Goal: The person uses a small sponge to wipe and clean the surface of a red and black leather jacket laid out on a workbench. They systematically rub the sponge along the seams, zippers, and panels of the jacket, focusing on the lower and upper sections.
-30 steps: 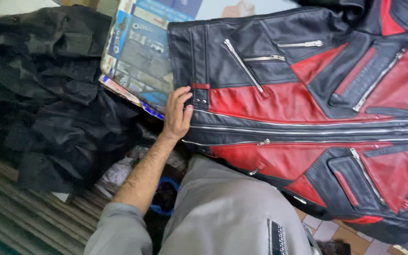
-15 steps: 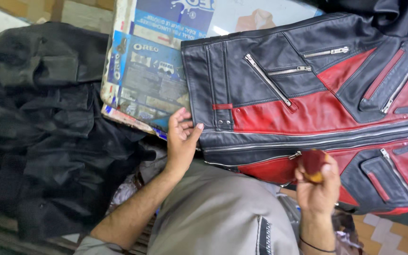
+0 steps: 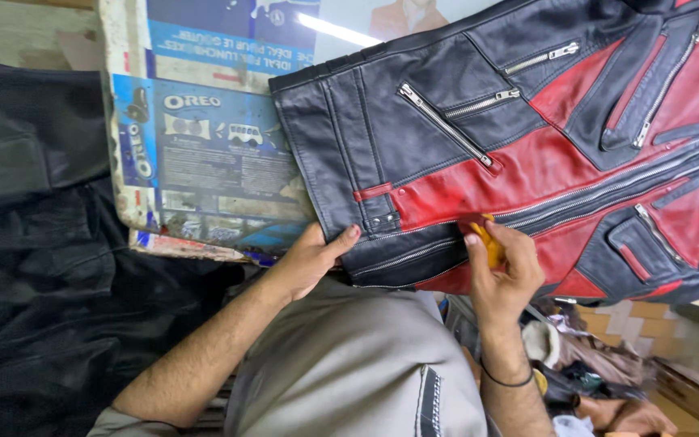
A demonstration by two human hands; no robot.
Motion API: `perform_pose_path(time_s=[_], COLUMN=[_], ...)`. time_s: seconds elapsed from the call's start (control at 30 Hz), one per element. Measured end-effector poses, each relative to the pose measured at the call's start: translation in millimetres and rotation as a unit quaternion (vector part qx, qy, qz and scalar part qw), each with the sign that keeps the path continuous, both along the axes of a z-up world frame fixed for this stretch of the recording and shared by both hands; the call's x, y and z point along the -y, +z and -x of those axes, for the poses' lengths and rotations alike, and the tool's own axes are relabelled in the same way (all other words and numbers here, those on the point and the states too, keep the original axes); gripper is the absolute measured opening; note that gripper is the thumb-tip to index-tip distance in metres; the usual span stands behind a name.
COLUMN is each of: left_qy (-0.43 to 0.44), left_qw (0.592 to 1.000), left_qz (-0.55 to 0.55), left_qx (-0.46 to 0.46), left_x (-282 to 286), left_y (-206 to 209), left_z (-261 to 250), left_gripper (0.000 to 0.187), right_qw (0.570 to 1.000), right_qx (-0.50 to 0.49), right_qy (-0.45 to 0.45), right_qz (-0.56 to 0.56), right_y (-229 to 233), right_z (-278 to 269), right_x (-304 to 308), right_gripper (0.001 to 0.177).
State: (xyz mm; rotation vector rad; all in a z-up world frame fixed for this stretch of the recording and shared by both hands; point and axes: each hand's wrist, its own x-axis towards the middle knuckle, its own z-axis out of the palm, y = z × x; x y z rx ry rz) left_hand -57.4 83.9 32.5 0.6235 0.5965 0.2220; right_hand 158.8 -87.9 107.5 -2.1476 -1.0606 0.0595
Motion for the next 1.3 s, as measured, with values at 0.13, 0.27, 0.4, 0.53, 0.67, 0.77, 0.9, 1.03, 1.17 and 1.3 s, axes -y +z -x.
perform_pose_path(time_s=[0.13, 0.27, 0.4, 0.53, 0.67, 0.77, 0.9, 1.03, 1.17, 1.3], left_qy=[-0.047, -0.084, -0.114, -0.107, -0.109, -0.085, -0.103, -0.100, -0.121, -0.116], left_qw=[0.999, 0.993, 0.987, 0.987, 0.983, 0.973, 0.976, 0.977, 0.977, 0.977], left_qz=[-0.011, -0.087, -0.112, -0.109, -0.139, -0.191, -0.169, -0.164, -0.149, -0.152], left_qx=[-0.013, -0.002, 0.010, 0.056, 0.054, 0.093, 0.086, 0.097, 0.090, 0.092], left_x=[2.9, 8.2, 6.2, 9.1, 2.7, -0.6, -3.5, -5.2, -6.5, -5.6], left_y=[-24.8, -48.6, -62.1, -65.2, -60.6, -56.8, -53.2, -51.6, -52.9, -54.2], left_z=[5.7, 14.3, 18.9, 21.0, 18.3, 17.8, 16.0, 16.1, 17.3, 17.6], left_gripper=[0.044, 0.041, 0.041, 0.043, 0.050, 0.058, 0.062, 0.063, 0.064, 0.064], right_qw=[0.994, 0.990, 0.984, 0.978, 0.992, 0.989, 0.985, 0.991, 0.987, 0.993], right_qx=[0.099, 0.124, 0.152, 0.172, 0.077, 0.118, 0.133, 0.050, 0.129, 0.062], right_qy=[0.017, 0.021, 0.017, 0.002, 0.065, 0.042, 0.012, 0.067, 0.003, 0.028], right_qz=[0.038, 0.065, 0.094, 0.120, 0.072, 0.083, 0.114, 0.105, 0.101, 0.099], right_y=[6.8, 9.0, 8.8, 10.2, 12.5, 14.9, 16.2, 15.8, 17.6, 17.6], right_z=[6.7, 12.2, 12.3, 23.1, 29.8, 26.9, 29.5, 34.7, 29.1, 31.0], right_x=[-22.2, -28.2, -38.7, -44.4, -48.3, -50.4, -51.6, -50.2, -51.9, -53.0], right_gripper=[0.024, 0.022, 0.021, 0.020, 0.017, 0.017, 0.017, 0.020, 0.019, 0.018])
